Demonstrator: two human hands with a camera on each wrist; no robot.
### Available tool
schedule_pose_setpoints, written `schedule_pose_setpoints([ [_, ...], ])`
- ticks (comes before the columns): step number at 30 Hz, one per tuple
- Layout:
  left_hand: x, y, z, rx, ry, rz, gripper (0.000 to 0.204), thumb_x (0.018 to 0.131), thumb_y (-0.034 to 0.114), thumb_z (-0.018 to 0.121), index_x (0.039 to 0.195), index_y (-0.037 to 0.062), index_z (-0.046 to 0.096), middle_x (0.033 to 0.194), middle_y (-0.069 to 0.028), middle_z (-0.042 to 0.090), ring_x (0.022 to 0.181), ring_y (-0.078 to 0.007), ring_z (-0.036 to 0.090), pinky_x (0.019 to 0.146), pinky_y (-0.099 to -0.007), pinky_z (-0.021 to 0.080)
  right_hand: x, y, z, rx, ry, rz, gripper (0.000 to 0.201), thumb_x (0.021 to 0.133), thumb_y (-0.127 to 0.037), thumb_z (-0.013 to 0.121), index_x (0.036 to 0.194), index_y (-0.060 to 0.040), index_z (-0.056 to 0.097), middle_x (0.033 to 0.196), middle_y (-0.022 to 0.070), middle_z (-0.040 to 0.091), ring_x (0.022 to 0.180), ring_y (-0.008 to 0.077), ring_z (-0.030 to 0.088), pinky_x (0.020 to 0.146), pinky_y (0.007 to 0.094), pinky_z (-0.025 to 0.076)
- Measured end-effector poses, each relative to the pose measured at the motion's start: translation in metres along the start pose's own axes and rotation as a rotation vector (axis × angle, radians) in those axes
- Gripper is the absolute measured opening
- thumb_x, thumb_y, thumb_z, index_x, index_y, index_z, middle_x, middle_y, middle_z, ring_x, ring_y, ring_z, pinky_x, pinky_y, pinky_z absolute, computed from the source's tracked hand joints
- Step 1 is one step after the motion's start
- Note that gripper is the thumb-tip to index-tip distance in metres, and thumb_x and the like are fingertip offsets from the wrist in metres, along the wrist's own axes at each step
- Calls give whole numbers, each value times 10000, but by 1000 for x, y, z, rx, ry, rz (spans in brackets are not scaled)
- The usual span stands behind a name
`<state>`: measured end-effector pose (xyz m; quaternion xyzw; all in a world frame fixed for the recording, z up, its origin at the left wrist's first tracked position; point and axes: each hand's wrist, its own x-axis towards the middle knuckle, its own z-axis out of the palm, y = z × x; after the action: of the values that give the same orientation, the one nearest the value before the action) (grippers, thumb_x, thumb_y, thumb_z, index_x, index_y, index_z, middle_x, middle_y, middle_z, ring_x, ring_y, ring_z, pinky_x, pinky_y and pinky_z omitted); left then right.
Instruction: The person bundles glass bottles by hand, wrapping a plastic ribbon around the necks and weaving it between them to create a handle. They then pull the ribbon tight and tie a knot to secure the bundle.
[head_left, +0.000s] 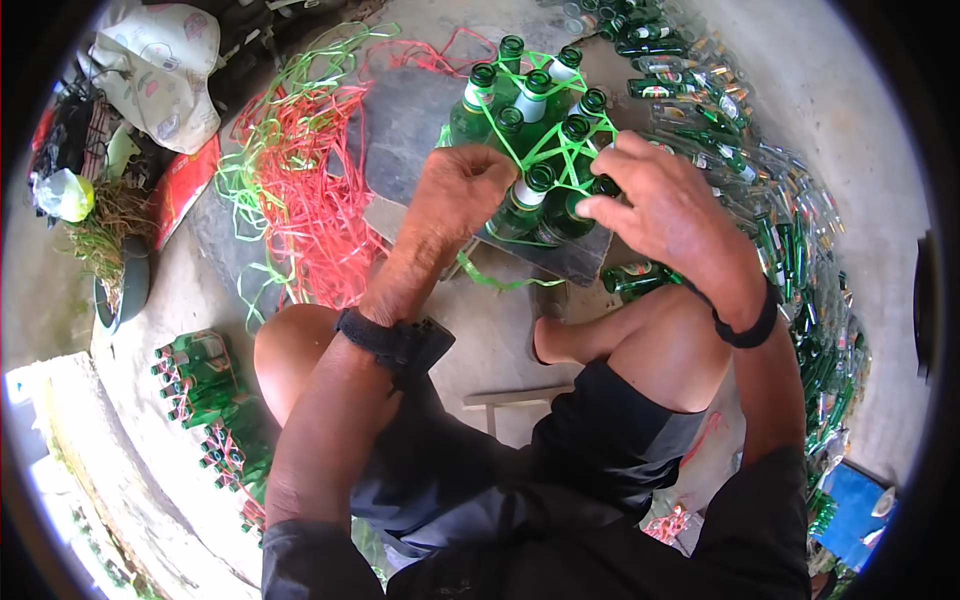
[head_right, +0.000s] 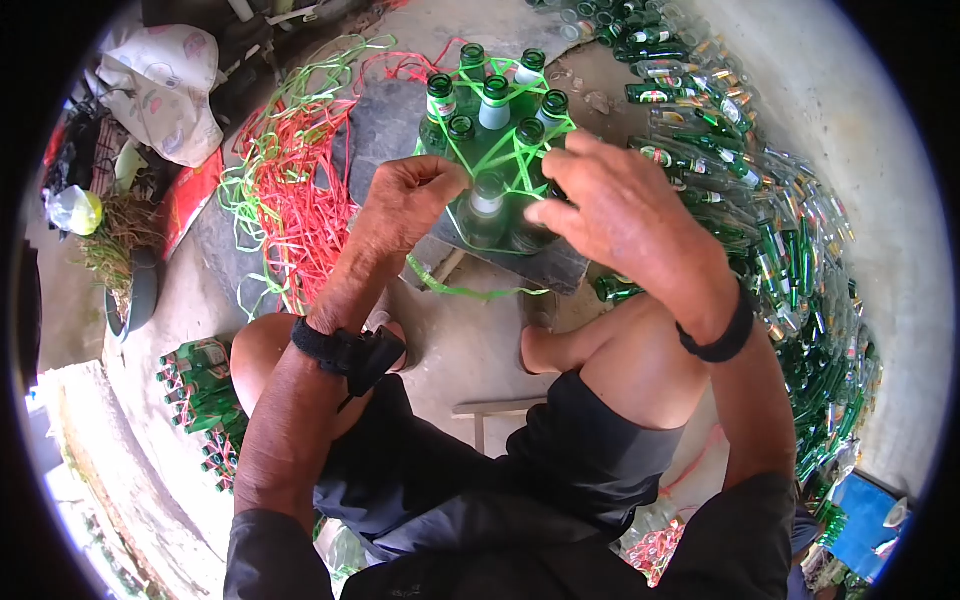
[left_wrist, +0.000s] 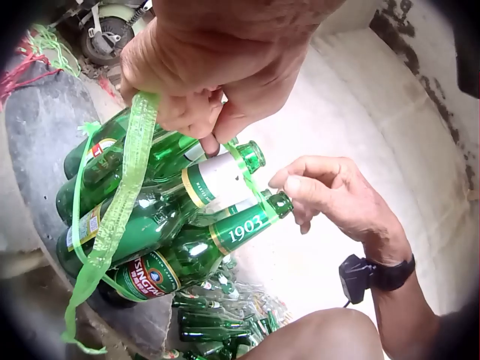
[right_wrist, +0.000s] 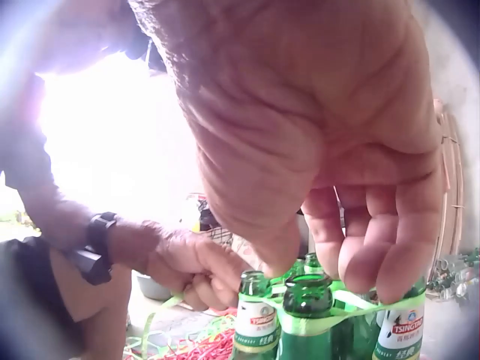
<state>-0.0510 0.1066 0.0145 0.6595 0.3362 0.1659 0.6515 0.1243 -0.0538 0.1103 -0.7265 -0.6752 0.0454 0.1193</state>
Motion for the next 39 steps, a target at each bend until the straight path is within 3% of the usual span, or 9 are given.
schedule_pose_setpoints([
  [2, 0, 1, 1, 5, 17, -8, 228, 929, 193, 734, 1001, -11, 804, 875, -2, 730, 791, -70, 583, 724, -269, 477, -2, 2, 9, 8, 12, 3, 265, 894, -221, 766, 949, 13, 656, 955, 195, 601, 881, 431, 666, 783, 516, 537],
  [4, 2, 1, 1, -16, 41, 27, 230, 899, 138, 688, 935, -69, 782, 756, -27, 710, 692, -73, 565, 613, -293, 483, -1, 5, 12, 24, 4, 17, 268, 899, -233, 763, 956, 9, 664, 947, 199, 614, 883, 429, 672, 775, 511, 539],
  [7, 2, 0, 4, -60, 70, 71, 223, 892, 133, 694, 914, -68, 786, 734, -9, 693, 666, -66, 545, 591, -294, 471, -2, 6, 10, -9, -13, 24, 259, 898, -229, 763, 954, 6, 667, 918, 206, 642, 881, 435, 672, 768, 514, 540],
  [11, 4, -3, 2, -63, 27, 61, 214, 889, 134, 697, 920, -55, 793, 733, -2, 687, 675, -67, 546, 601, -293, 474, -2, 12, 13, 89, -93, 149, 244, 895, -225, 761, 948, -4, 672, 883, 204, 669, 887, 430, 677, 768, 522, 542],
  [13, 4, -3, 2, -48, 6, 63, 208, 892, 128, 695, 940, -44, 801, 743, 4, 690, 692, -67, 553, 614, -291, 478, -4, 19, 21, 16, 42, -23, 238, 897, -228, 753, 927, -8, 668, 867, 192, 680, 890, 424, 683, 764, 529, 543],
  [17, 3, -1, -1, -56, -35, 53, 200, 896, 117, 691, 961, -37, 802, 763, 8, 696, 713, -66, 559, 633, -287, 482, -4, 19, 17, -24, 27, -19, 233, 902, -226, 740, 921, -8, 659, 901, 183, 684, 890, 421, 686, 761, 528, 546],
  [19, 2, -1, 0, -83, -101, 23, 202, 929, 120, 751, 1057, -25, 810, 899, 3, 744, 815, -75, 608, 753, -264, 498, -4, 23, 14, -62, 23, -58, 229, 904, -222, 731, 927, -9, 650, 933, 176, 686, 886, 424, 686, 755, 530, 546],
  [33, -12, -4, 55, -173, -71, 4, 189, 974, 143, 717, 1045, -1, 818, 867, 20, 736, 771, -61, 580, 700, -259, 481, -1, 66, -6, -216, -30, -105, 175, 866, -137, 762, 987, -52, 669, 966, 126, 660, 915, 396, 686, 746, 509, 544],
  [39, -12, -4, 54, -145, -30, 30, 214, 967, 170, 724, 1025, -15, 814, 833, 14, 727, 738, -66, 572, 671, -271, 481, -5, 69, -5, -198, -9, -77, 186, 863, -138, 762, 1010, -66, 672, 950, 118, 640, 910, 385, 676, 761, 498, 541],
])
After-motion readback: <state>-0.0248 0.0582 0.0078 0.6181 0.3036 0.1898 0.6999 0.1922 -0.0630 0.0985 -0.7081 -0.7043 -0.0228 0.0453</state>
